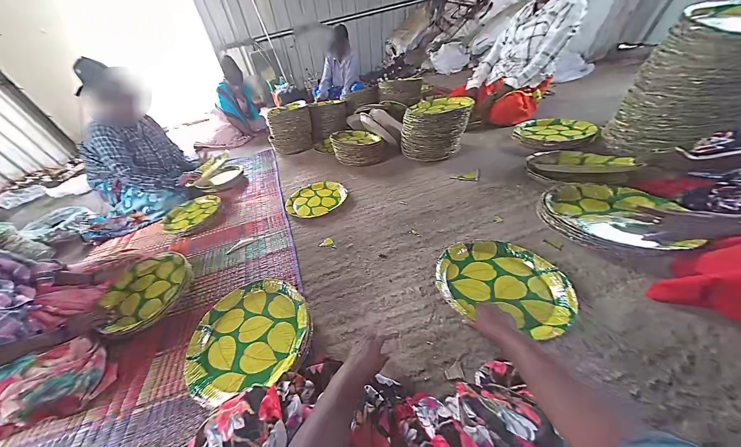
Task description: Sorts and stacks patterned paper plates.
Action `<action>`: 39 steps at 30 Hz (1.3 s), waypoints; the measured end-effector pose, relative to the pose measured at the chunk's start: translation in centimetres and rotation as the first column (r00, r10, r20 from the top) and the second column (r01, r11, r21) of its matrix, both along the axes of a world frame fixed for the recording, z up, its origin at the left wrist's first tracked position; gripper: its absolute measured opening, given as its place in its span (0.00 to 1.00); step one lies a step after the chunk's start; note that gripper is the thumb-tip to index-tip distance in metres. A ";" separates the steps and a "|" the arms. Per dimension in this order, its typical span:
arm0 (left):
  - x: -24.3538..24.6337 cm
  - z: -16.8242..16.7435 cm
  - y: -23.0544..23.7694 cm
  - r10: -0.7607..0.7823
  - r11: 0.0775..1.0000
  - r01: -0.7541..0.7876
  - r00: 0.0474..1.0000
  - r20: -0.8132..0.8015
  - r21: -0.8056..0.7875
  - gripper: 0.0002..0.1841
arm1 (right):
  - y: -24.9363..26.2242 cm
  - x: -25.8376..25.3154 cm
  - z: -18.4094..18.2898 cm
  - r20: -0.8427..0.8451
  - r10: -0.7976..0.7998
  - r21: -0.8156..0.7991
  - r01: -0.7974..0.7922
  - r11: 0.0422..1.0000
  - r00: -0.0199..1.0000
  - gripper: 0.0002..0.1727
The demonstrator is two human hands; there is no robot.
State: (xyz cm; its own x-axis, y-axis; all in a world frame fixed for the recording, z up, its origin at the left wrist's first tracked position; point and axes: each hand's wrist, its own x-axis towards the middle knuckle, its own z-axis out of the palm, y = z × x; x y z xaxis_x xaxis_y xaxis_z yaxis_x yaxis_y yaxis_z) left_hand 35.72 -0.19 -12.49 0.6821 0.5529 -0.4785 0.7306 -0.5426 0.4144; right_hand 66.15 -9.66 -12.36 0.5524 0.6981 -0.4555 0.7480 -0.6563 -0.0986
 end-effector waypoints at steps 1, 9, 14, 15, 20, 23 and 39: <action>-0.3 -1.4 0.3 0.005 1.000 -0.004 0.999 -0.045 0.020 0.30 | 0.1 -0.4 0.0 -0.001 0.016 -0.009 -0.016 1.000 1.000 0.32; 0.5 -1.7 1.0 -0.005 0.998 0.016 0.985 -0.173 0.059 0.28 | 0.3 -2.3 0.7 0.069 -0.075 -0.011 0.076 0.997 0.995 0.18; 0.0 -1.0 0.7 0.084 0.979 -0.100 0.992 0.098 0.175 0.35 | -0.2 -2.8 3.1 0.086 0.020 0.290 -0.044 0.956 0.996 0.23; -0.1 -0.6 0.8 0.122 0.962 -0.167 0.970 0.208 0.217 0.36 | -0.1 -3.5 3.5 0.090 0.101 0.341 -0.126 0.932 0.991 0.22; -0.7 1.2 1.6 0.258 0.758 -0.555 0.738 0.624 0.343 0.33 | 0.3 -7.0 0.4 0.154 0.611 0.446 -0.606 0.659 0.777 0.21; -1.9 2.8 1.5 0.292 0.881 -0.386 0.898 0.329 0.273 0.29 | 0.5 -7.5 -1.5 0.024 0.737 0.202 -0.726 0.658 0.675 0.22; -3.6 6.5 -0.2 -0.060 0.968 -0.051 0.905 0.421 0.247 0.29 | -0.9 -7.1 2.4 0.494 0.372 0.749 -0.602 0.277 0.786 0.18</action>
State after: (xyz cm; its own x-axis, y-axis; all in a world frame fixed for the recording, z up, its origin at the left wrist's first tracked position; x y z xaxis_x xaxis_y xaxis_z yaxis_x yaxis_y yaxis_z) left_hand 32.10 -0.43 -6.02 0.7912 0.6115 0.0056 0.5141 -0.6702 0.5353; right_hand 59.02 -10.57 -9.97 -0.0506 0.8023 0.5948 0.9690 0.1837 -0.1654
